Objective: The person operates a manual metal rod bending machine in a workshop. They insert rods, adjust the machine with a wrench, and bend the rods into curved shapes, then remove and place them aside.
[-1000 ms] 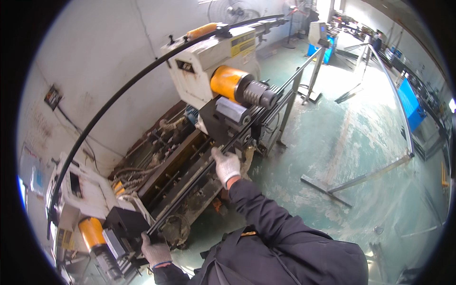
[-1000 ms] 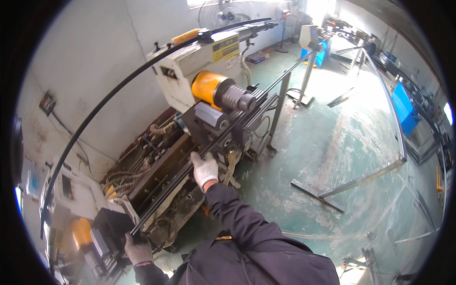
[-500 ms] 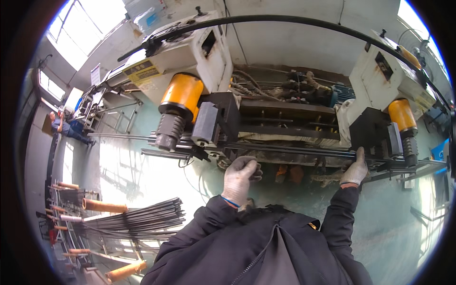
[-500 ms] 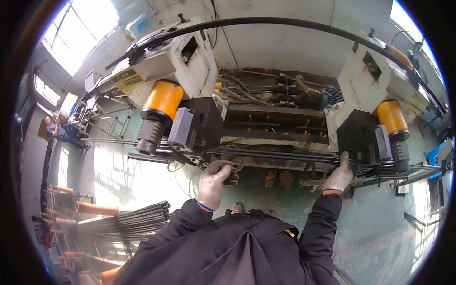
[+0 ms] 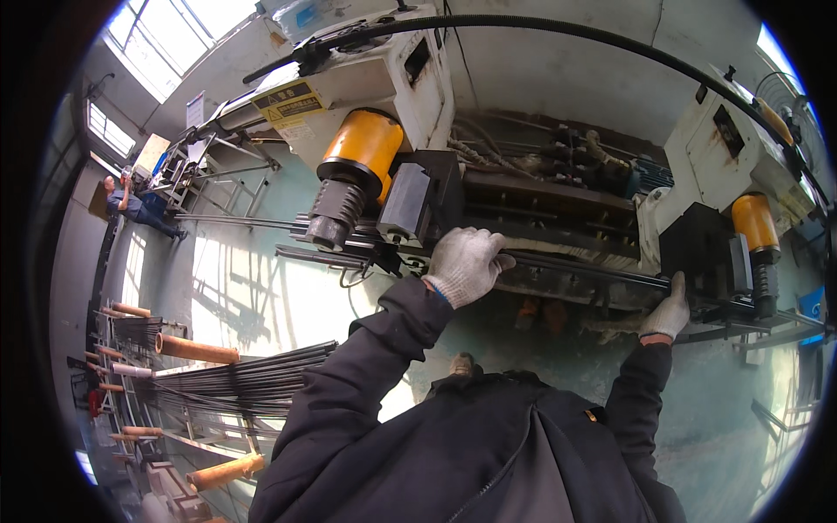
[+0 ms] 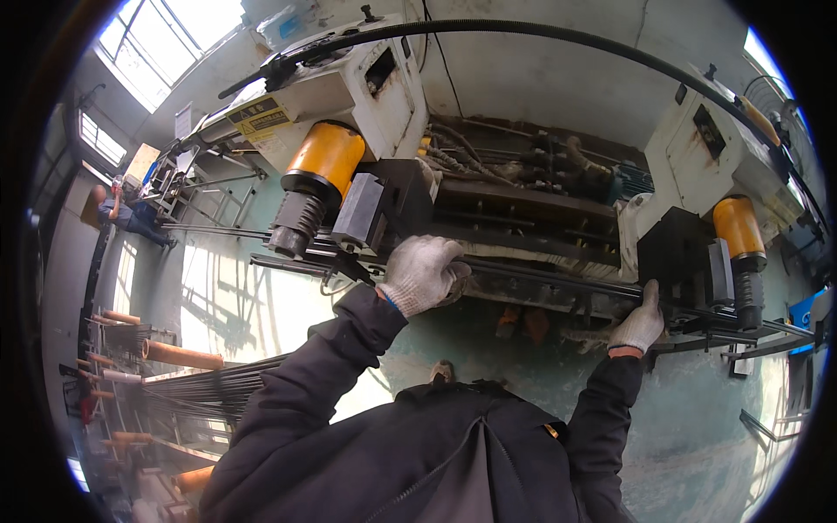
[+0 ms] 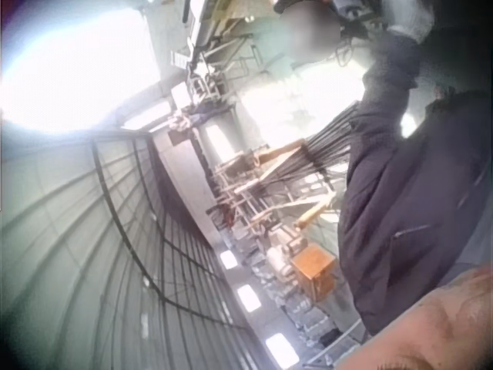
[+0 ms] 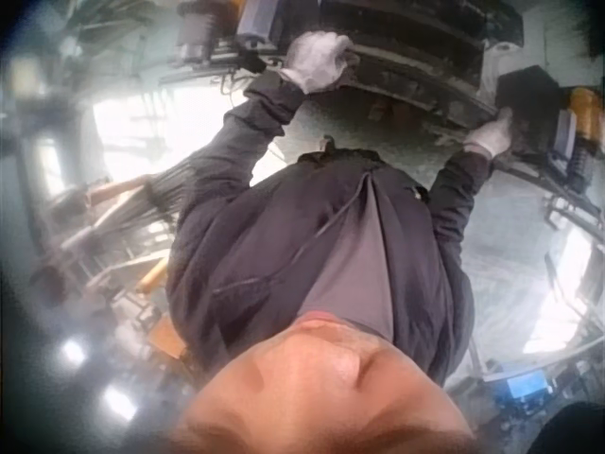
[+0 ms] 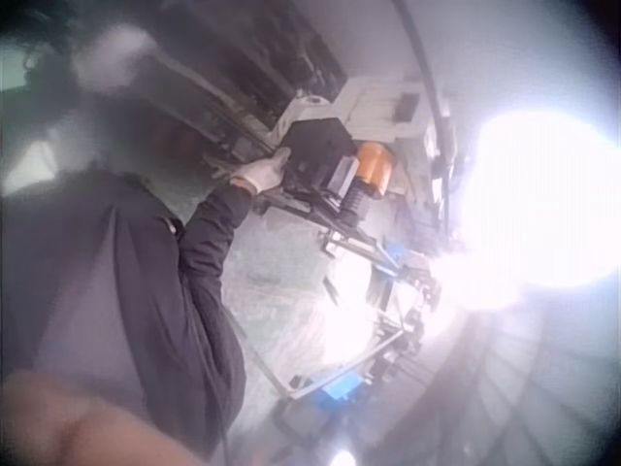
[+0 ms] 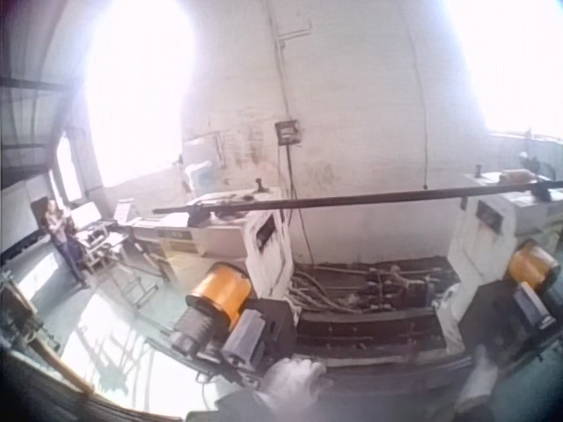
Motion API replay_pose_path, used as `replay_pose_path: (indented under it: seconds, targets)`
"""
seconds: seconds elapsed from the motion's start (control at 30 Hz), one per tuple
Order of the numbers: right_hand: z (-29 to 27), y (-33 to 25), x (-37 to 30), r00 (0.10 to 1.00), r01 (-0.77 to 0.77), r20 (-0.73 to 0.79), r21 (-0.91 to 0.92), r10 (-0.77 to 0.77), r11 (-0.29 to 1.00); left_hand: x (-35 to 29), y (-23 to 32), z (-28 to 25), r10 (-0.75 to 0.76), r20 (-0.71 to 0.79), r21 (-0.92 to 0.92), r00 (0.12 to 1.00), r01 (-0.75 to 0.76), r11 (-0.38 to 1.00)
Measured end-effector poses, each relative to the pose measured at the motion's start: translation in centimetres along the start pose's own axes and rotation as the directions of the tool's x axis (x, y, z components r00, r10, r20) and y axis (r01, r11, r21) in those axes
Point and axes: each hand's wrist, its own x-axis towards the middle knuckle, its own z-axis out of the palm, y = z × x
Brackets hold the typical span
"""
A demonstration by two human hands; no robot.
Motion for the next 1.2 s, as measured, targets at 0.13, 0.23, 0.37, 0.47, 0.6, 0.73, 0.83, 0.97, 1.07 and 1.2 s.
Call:
replay_pose_path:
  seconds: [0.13, 0.23, 0.37, 0.47, 0.6, 0.73, 0.83, 0.97, 1.07, 1.2]
  targets:
    - [-0.5, 0.4, 0.5, 1.000, -0.018, -0.005, 0.005, 0.018, 1.000, 0.0, -0.5, -0.2, 0.040, 0.021, -0.026, 0.999, -0.039, 0.999]
    - [-0.7, 0.5, 0.6, 0.999, -0.048, -0.019, -0.027, 0.047, 0.998, -0.5, -0.6, -0.2, 0.084, -0.024, -0.065, 0.996, -0.085, 0.994]
    - [-0.3, -0.1, -0.2, 0.995, -0.088, -0.061, -0.073, 0.083, 0.993, -0.7, -0.9, 0.0, 0.126, -0.053, -0.009, 0.991, -0.127, 0.992]
    - [0.3, -0.7, -1.2, 0.999, 0.002, -0.050, -0.021, -0.003, 1.000, -0.4, -1.3, 0.1, 0.136, 0.016, 0.022, 0.991, -0.136, 0.990]
    - [1.0, -0.7, -1.9, 0.997, -0.019, -0.077, -0.008, 0.019, 1.000, -0.3, -1.7, 0.6, 0.108, 0.015, -0.043, 0.994, -0.107, 0.993]
    - [0.3, -0.3, -1.5, 0.990, 0.135, 0.036, -0.039, -0.134, 0.990, -1.2, -0.5, 0.9, 0.032, -0.005, 0.101, 0.999, -0.031, 0.994]
    - [-0.6, 0.3, -0.5, 0.970, 0.170, -0.061, -0.513, -0.234, 0.841, -0.9, 1.7, 2.1, -0.009, -0.050, 0.130, 0.999, 0.015, 0.991]
    - [-1.6, 0.5, -0.1, 0.996, 0.078, 0.041, 0.047, -0.080, 0.996, -0.3, 3.3, 2.1, -0.032, -0.031, 0.213, 0.999, 0.038, 0.976]
    - [-1.2, 0.9, -0.2, 1.000, -0.006, 0.006, 0.111, 0.005, 0.994, -0.3, 3.1, 2.0, -0.011, -0.027, 0.149, 1.000, 0.015, 0.989]
    - [0.1, 1.5, -0.1, 0.990, 0.101, -0.108, 0.113, -0.089, 0.988, -0.7, 2.9, 2.3, -0.042, -0.007, 0.162, 0.999, 0.043, 0.986]
